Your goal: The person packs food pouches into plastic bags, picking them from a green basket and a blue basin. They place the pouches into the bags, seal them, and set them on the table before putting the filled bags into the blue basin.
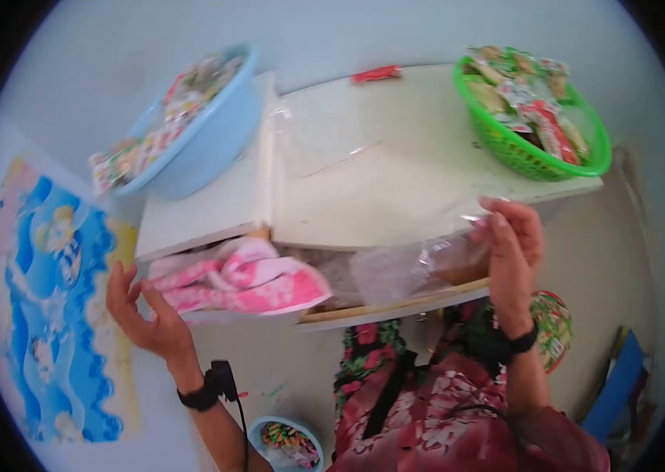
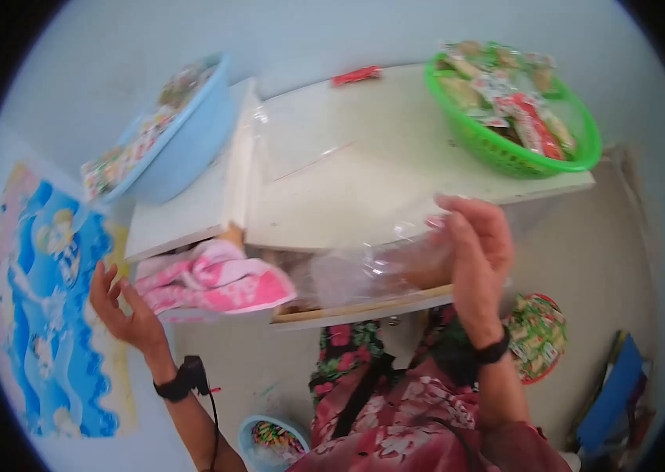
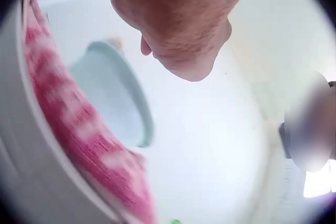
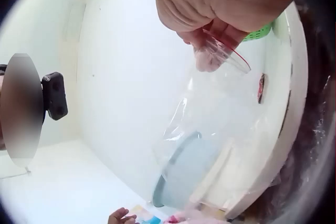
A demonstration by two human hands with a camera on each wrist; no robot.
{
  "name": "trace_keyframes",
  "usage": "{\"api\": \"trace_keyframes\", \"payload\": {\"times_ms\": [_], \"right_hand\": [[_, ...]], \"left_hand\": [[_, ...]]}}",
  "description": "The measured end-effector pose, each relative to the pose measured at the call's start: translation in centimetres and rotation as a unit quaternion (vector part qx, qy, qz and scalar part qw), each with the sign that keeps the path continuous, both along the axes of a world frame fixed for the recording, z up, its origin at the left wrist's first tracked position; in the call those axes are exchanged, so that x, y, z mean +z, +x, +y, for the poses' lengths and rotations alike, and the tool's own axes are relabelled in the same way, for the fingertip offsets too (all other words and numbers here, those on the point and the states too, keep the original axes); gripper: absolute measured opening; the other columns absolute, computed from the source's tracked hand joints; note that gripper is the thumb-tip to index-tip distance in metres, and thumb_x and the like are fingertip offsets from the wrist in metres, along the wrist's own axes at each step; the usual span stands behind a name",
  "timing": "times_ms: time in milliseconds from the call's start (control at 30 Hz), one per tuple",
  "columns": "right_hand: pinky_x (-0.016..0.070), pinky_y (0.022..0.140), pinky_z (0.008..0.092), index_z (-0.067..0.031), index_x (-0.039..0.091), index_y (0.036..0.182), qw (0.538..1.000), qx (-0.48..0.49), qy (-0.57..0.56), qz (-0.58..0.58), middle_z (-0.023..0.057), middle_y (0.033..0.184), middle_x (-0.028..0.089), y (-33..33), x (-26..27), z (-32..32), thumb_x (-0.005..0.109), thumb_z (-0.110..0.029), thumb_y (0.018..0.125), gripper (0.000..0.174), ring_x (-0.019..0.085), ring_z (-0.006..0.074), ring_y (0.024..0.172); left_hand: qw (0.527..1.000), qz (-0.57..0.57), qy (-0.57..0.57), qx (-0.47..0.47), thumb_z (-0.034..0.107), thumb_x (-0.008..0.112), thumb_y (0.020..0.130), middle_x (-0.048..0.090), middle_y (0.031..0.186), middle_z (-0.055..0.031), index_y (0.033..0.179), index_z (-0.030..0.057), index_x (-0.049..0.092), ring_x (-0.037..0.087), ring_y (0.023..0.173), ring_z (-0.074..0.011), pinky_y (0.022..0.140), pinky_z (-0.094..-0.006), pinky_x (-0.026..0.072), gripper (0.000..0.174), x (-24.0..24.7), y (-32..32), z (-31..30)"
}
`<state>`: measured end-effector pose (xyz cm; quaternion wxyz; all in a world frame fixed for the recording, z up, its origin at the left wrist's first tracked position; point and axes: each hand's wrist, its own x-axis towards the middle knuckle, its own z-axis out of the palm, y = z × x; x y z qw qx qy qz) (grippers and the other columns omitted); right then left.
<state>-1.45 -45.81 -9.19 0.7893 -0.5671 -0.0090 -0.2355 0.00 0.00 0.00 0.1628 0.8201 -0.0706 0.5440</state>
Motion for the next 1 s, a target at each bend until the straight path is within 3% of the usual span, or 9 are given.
{"api": "trace_keyframes", "payload": {"times_ms": [67,133,267,333,433,600,700,800,1000], "right_hand": [[0.0587,0.101,0.0379,-0.0023,0.052,0.142,0.998,-0.023,0.046,-0.036,0.0209,0.141,0.063,0.8,2.3,3.3,0.057,-0.001,0.106,0.036,0.069,0.0298,0.121],[0.0586,0.101,0.0386,-0.0013,0.052,0.142,0.994,-0.042,0.066,-0.077,0.0208,0.141,0.063,1.5,3.3,0.5,0.056,-0.001,0.106,0.036,0.069,0.0300,0.121],[0.0591,0.101,0.0399,-0.0028,0.048,0.146,0.980,-0.093,0.118,-0.134,0.0210,0.142,0.062,2.6,3.8,1.0,0.056,0.000,0.106,0.041,0.069,0.0299,0.120],[0.0608,0.097,0.0390,-0.0038,0.045,0.150,0.986,-0.077,0.090,-0.116,0.0208,0.140,0.063,2.7,3.8,0.5,0.056,0.001,0.105,0.047,0.071,0.0292,0.115],[0.0634,0.089,0.0358,-0.0050,0.038,0.157,0.999,-0.016,0.002,-0.028,0.0197,0.135,0.066,2.0,2.6,-0.6,0.057,0.004,0.103,0.057,0.075,0.0274,0.106],[0.0647,0.080,0.0315,-0.0042,0.032,0.160,0.996,-0.009,-0.042,0.073,0.0187,0.121,0.070,2.6,-1.3,-1.3,0.061,0.007,0.100,0.068,0.077,0.0247,0.098],[0.0643,0.083,0.0324,-0.0026,0.033,0.159,0.998,-0.002,-0.014,0.060,0.0187,0.119,0.071,3.1,-1.9,-0.2,0.063,0.006,0.099,0.068,0.076,0.0244,0.101],[0.0629,0.087,0.0333,-0.0019,0.037,0.157,0.999,-0.017,-0.022,0.035,0.0183,0.117,0.072,3.6,-1.5,1.2,0.064,0.005,0.099,0.065,0.075,0.0234,0.106],[0.0580,0.093,0.0338,-0.0003,0.047,0.151,0.988,0.009,-0.152,-0.001,0.0157,0.121,0.076,1.0,-0.8,1.9,0.058,0.000,0.102,0.051,0.071,0.0170,0.107]], "left_hand": [[0.996,-0.017,-0.018,-0.080,-0.008,0.058,0.099,0.061,0.140,-0.0206,0.144,-0.0045,0.054,0.066,0.110,-0.0285,0.095,-0.0347,0.0539,0.046,1.5,-0.2,-4.3],[0.988,0.029,-0.014,-0.154,-0.008,0.059,0.097,0.063,0.134,-0.0239,0.137,-0.0067,0.058,0.066,0.110,-0.0263,0.096,-0.0338,0.0527,0.041,0.0,-2.0,-12.5],[0.918,-0.003,0.040,-0.393,-0.007,0.063,0.089,0.071,0.111,-0.0202,0.128,-0.0056,0.062,0.069,0.085,-0.0297,0.074,-0.0350,0.0563,0.039,1.5,-3.1,-20.7],[0.900,0.015,0.023,-0.434,-0.006,0.068,0.083,0.073,0.104,-0.0157,0.116,0.0006,0.070,0.071,0.078,-0.0304,0.064,-0.0369,0.0560,0.033,1.5,-3.0,-24.0],[0.894,0.093,-0.012,-0.438,-0.007,0.064,0.090,0.071,0.108,-0.0172,0.122,-0.0044,0.066,0.068,0.076,-0.0237,0.063,-0.0317,0.0537,0.032,-1.4,-0.8,-26.4],[0.829,0.317,-0.174,-0.427,0.000,0.067,0.096,0.070,0.101,-0.0095,0.120,0.0013,0.067,0.063,0.074,-0.0126,0.064,-0.0257,0.0514,0.024,-5.1,1.4,-27.4],[0.706,0.457,-0.261,-0.473,0.010,0.068,0.101,0.070,0.100,-0.0076,0.116,0.0011,0.067,0.065,0.076,-0.0114,0.064,-0.0246,0.0528,0.017,-6.4,3.7,-28.5],[0.637,0.548,-0.323,-0.435,0.020,0.068,0.104,0.070,0.097,-0.0060,0.110,0.0016,0.067,0.067,0.078,-0.0102,0.062,-0.0239,0.0543,0.019,-6.1,4.8,-29.8],[0.664,0.454,-0.410,-0.431,0.026,0.070,0.104,0.069,0.090,-0.0032,0.102,0.0029,0.064,0.066,0.075,-0.0090,0.057,-0.0254,0.0527,0.024,-7.4,4.6,-30.8]]}}
